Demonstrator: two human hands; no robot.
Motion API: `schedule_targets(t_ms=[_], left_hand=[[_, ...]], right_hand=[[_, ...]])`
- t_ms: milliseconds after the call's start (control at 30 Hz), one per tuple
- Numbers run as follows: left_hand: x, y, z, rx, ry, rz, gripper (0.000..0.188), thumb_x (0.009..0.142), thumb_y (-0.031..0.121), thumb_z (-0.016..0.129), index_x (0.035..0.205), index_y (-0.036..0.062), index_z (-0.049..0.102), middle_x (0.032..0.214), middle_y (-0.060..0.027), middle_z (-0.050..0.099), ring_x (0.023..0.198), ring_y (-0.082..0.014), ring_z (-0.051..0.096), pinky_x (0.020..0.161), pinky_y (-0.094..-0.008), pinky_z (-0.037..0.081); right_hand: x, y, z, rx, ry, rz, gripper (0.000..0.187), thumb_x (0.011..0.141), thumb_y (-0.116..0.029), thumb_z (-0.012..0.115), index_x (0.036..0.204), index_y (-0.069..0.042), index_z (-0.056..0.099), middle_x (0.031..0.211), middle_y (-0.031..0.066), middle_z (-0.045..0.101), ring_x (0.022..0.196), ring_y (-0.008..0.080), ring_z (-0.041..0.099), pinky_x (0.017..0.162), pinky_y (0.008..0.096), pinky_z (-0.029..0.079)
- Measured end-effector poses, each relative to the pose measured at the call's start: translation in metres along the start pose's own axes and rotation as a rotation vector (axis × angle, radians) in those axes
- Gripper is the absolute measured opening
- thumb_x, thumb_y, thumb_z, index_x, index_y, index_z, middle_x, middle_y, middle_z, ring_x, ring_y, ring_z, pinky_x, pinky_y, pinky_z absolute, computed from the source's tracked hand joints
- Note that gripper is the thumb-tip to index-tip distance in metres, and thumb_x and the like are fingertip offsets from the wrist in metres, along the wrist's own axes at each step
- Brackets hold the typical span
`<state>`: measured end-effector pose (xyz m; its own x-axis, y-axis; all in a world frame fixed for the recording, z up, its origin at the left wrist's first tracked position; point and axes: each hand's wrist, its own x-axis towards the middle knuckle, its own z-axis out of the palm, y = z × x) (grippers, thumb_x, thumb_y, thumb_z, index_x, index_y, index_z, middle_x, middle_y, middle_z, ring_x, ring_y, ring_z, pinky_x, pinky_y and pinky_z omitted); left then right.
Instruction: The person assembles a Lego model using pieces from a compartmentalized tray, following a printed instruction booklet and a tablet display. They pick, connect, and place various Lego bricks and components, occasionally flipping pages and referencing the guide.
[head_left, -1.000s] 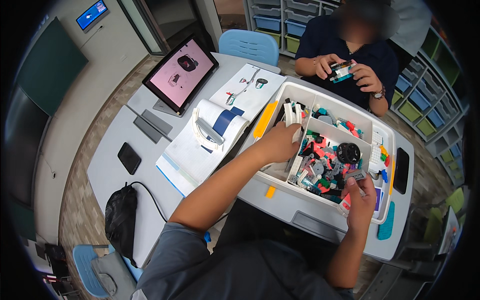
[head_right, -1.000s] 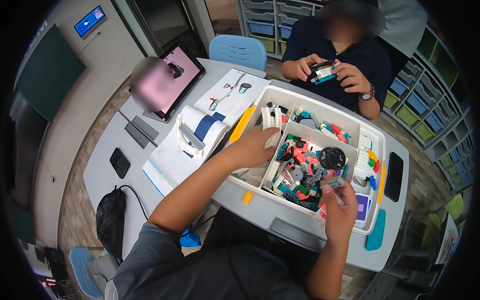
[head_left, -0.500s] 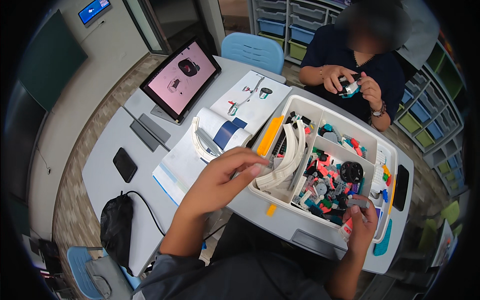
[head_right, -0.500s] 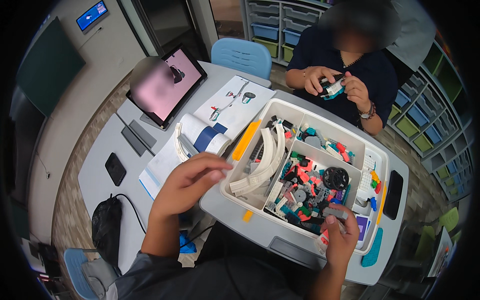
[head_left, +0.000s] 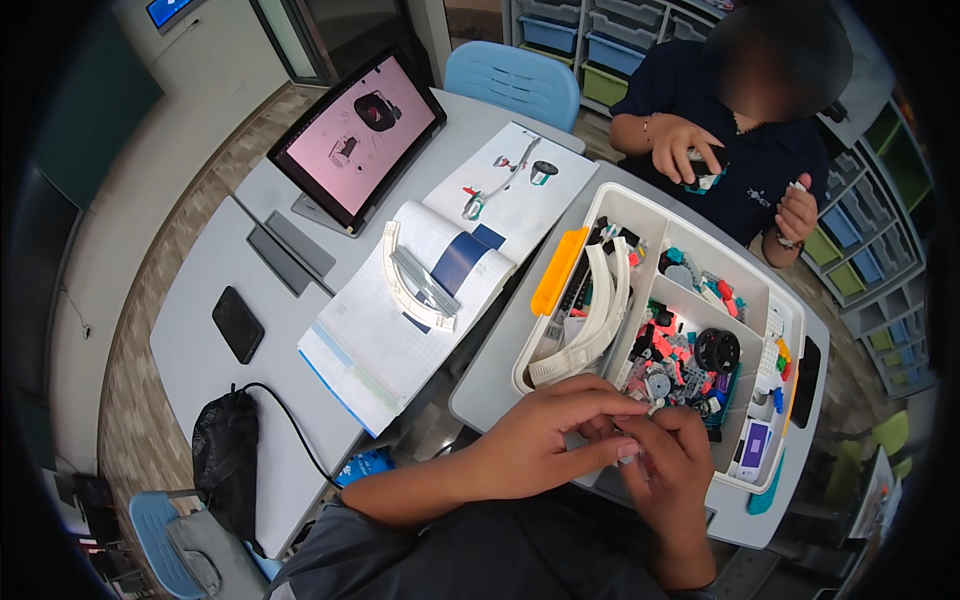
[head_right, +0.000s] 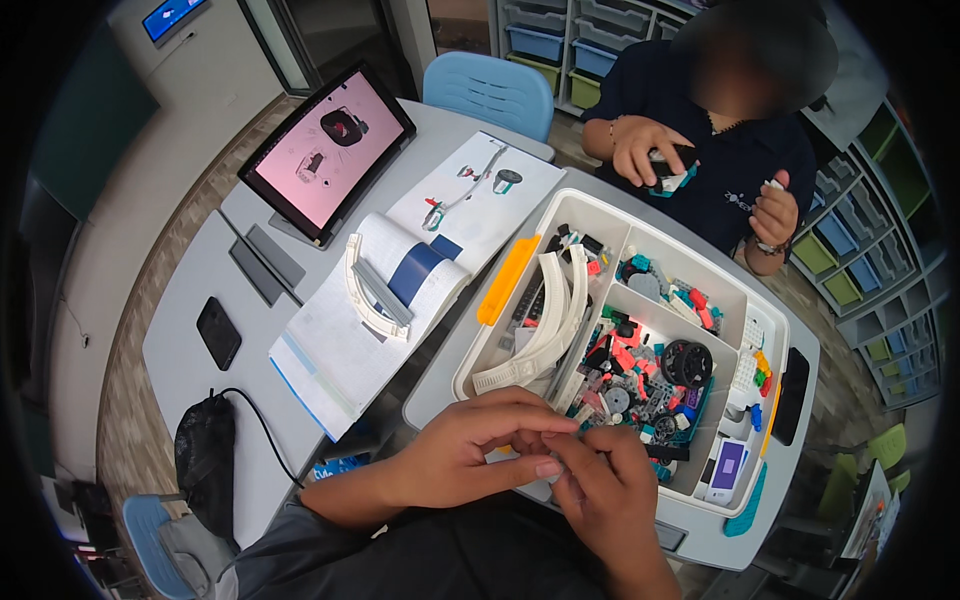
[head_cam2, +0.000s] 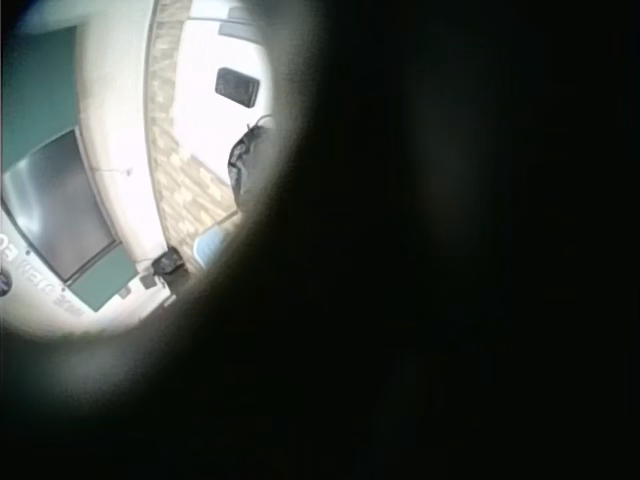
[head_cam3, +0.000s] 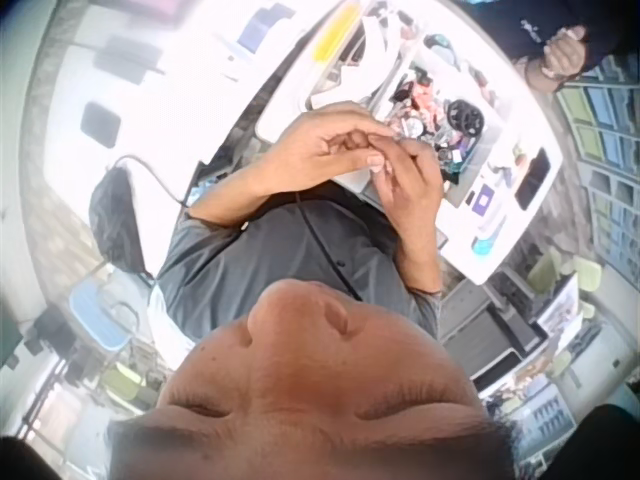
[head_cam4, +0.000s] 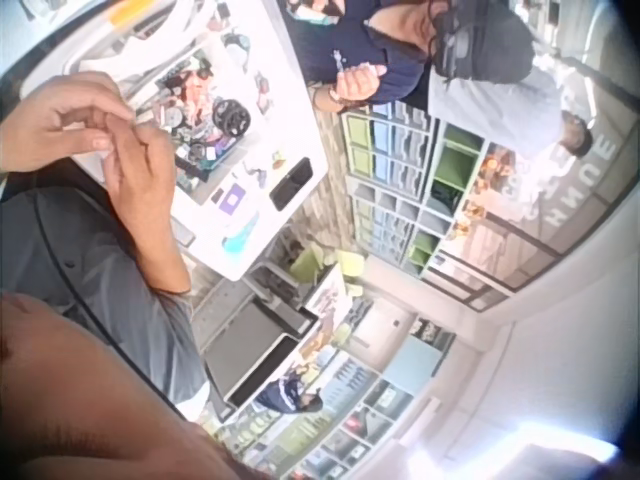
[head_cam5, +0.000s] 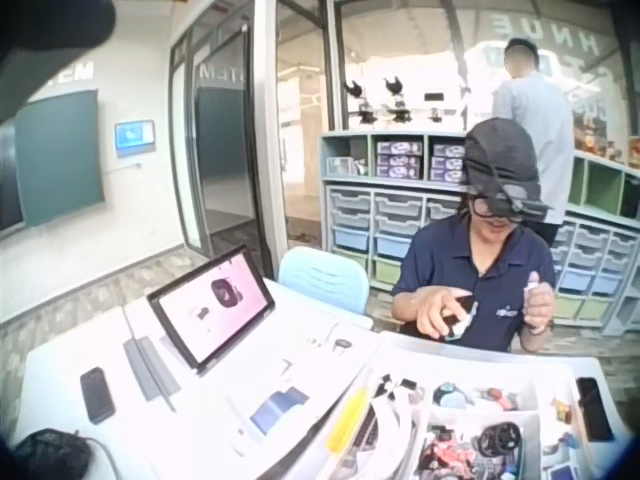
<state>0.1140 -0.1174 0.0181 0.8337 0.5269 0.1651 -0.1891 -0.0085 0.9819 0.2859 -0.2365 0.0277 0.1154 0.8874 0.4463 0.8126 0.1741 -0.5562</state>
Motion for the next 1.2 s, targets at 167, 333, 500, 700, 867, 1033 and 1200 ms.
schedule_targets(t_ms=[167, 333, 500, 700, 867, 1033, 1200], left_hand=[[-0.002, -0.01, -0.003, -0.097, -0.006, -0.046, 0.05, 0.097, -0.001, 0.071, 0.144, 0.0022, 0.058, 0.125, -0.0093, 0.062, 0.103, -0.0138, 0.065, 0.09, -0.0282, 0.053], [-0.003, -0.019, -0.008, -0.258, -0.067, -0.112, 0.054, 0.097, -0.005, 0.068, 0.148, 0.0006, 0.051, 0.124, -0.0071, 0.062, 0.104, -0.0111, 0.063, 0.087, -0.0277, 0.052], [-0.002, -0.017, -0.018, -0.339, -0.083, -0.18, 0.052, 0.098, -0.007, 0.066, 0.147, 0.0002, 0.051, 0.124, -0.0077, 0.062, 0.102, -0.01, 0.061, 0.085, -0.027, 0.052], [0.003, -0.01, -0.014, 0.284, 0.206, 0.112, 0.045, 0.092, -0.006, 0.07, 0.134, 0.0075, 0.065, 0.118, -0.0094, 0.062, 0.098, -0.0163, 0.063, 0.078, -0.029, 0.052], [0.013, -0.015, -0.013, 0.89, 0.242, 0.29, 0.037, 0.086, 0.002, 0.074, 0.122, 0.0118, 0.072, 0.113, -0.0064, 0.064, 0.104, -0.0267, 0.062, 0.089, -0.0373, 0.048], [0.021, -0.027, -0.009, 1.042, 0.137, 0.222, 0.029, 0.088, 0.013, 0.077, 0.116, 0.0135, 0.073, 0.105, -0.0019, 0.07, 0.105, -0.0256, 0.061, 0.094, -0.0388, 0.043], [0.028, -0.03, -0.013, 1.044, 0.117, 0.164, 0.029, 0.086, 0.016, 0.079, 0.115, 0.0129, 0.074, 0.103, -0.0034, 0.072, 0.102, -0.0252, 0.062, 0.092, -0.0407, 0.045]], right_hand=[[0.005, -0.004, 0.002, 0.016, -0.054, 0.045, 0.049, 0.067, 0.008, 0.078, 0.113, -0.008, 0.076, 0.098, 0.0074, 0.056, 0.077, 0.0213, 0.059, 0.062, 0.0322, 0.049], [0.01, -0.002, 0.006, 0.068, -0.045, 0.004, 0.05, 0.069, 0.009, 0.079, 0.115, -0.008, 0.075, 0.102, 0.0081, 0.059, 0.082, 0.0212, 0.063, 0.066, 0.0324, 0.052], [0.01, 0.002, 0.004, 0.185, 0.028, 0.036, 0.049, 0.074, 0.01, 0.078, 0.12, -0.006, 0.072, 0.107, 0.0103, 0.06, 0.082, 0.019, 0.063, 0.068, 0.0313, 0.052], [-0.009, 0.025, 0.0, 0.461, 0.231, 0.27, 0.046, 0.084, -0.002, 0.074, 0.128, 0.002, 0.061, 0.103, 0.0088, 0.053, 0.079, 0.015, 0.057, 0.07, 0.0276, 0.048], [-0.014, 0.031, -0.003, 0.855, 0.295, 0.452, 0.061, 0.091, -0.028, 0.069, 0.141, 0.001, 0.049, 0.101, 0.0057, 0.047, 0.08, 0.0153, 0.057, 0.07, 0.029, 0.051], [-0.017, 0.038, -0.006, 1.117, 0.301, 0.479, 0.07, 0.092, -0.039, 0.065, 0.147, 0.0, 0.045, 0.1, 0.0041, 0.047, 0.08, 0.016, 0.057, 0.067, 0.0309, 0.052], [-0.015, 0.038, -0.006, 1.157, 0.404, 0.592, 0.062, 0.103, -0.038, 0.057, 0.15, -0.001, 0.044, 0.107, 0.0048, 0.051, 0.086, 0.0166, 0.058, 0.07, 0.0312, 0.053]])
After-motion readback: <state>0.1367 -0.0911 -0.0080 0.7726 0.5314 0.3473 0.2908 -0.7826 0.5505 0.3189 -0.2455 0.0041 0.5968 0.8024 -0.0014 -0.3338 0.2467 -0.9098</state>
